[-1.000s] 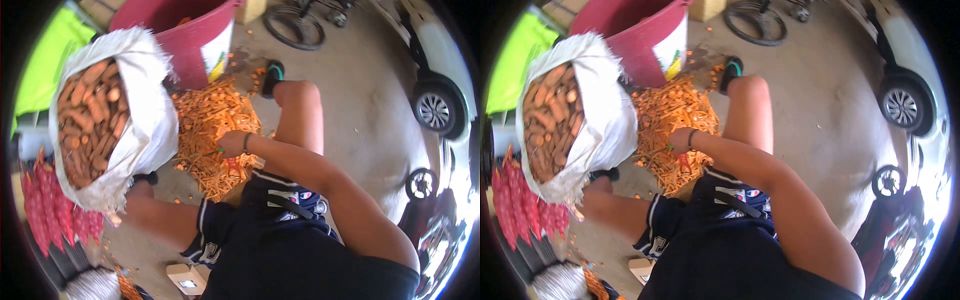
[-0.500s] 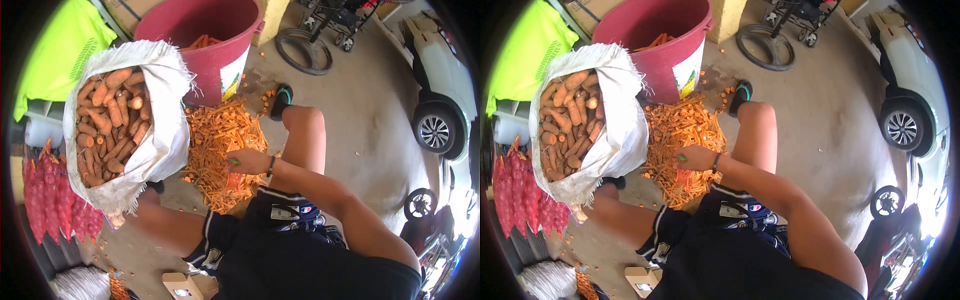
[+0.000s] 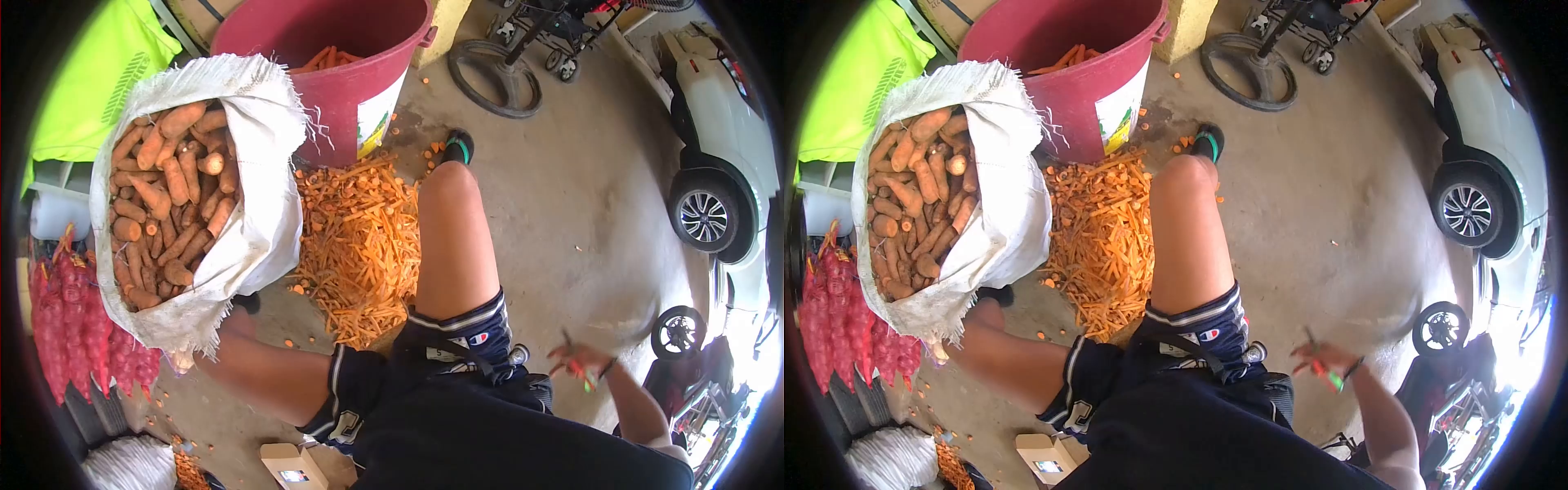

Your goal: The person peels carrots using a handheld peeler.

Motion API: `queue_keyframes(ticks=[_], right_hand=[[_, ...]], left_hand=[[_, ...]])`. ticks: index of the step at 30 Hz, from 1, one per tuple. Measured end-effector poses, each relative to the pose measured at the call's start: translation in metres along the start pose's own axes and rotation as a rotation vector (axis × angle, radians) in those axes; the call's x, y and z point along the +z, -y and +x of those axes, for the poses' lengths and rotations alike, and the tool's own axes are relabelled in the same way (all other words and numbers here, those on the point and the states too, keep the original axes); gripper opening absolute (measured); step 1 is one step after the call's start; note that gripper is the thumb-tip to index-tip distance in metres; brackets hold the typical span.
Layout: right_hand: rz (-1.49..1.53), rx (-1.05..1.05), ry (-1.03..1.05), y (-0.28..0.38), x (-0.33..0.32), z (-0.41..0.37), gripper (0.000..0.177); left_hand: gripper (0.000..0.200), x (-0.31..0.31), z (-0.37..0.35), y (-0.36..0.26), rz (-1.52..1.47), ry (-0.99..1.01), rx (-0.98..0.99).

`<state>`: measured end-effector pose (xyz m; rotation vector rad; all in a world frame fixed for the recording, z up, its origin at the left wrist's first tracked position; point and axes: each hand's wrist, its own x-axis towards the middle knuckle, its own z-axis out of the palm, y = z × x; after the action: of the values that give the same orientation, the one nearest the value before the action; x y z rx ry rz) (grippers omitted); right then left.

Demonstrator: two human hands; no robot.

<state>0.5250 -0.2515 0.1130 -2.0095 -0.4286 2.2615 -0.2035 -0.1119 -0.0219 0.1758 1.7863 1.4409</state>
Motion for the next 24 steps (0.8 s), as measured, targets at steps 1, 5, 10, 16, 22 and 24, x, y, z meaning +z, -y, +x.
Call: queue_keyframes(ticks=[1,5,10,16,22,24], right_hand=[[0.019,0.127,0.036,-0.029,0.009,-0.005,0.043],[0.235,0.271,0.004,-0.110,0.022,-0.003,0.055],[0.247,0.281,-0.027,-0.103,0.034,-0.007,0.059],[0.200,0.211,0.005,-0.079,0.036,-0.011,0.057],[0.222,0.219,0.018,-0.079,0.035,-0.009,0.053],[0.215,0.234,0.060,-0.080,0.029,-0.004,0.053]], left_hand=[[0.013,-0.001,-0.002,0.002,-0.003,-0.006,-0.005],[0.014,-0.004,-0.013,0.007,0.019,-0.012,-0.024],[0.015,-0.007,-0.015,0.012,0.021,-0.015,-0.027],[0.017,-0.006,-0.003,0.011,0.026,-0.002,-0.013],[0.019,-0.008,-0.002,0.010,0.032,0.010,-0.018],[0.020,-0.008,0.000,0.009,0.030,0.012,-0.023]])
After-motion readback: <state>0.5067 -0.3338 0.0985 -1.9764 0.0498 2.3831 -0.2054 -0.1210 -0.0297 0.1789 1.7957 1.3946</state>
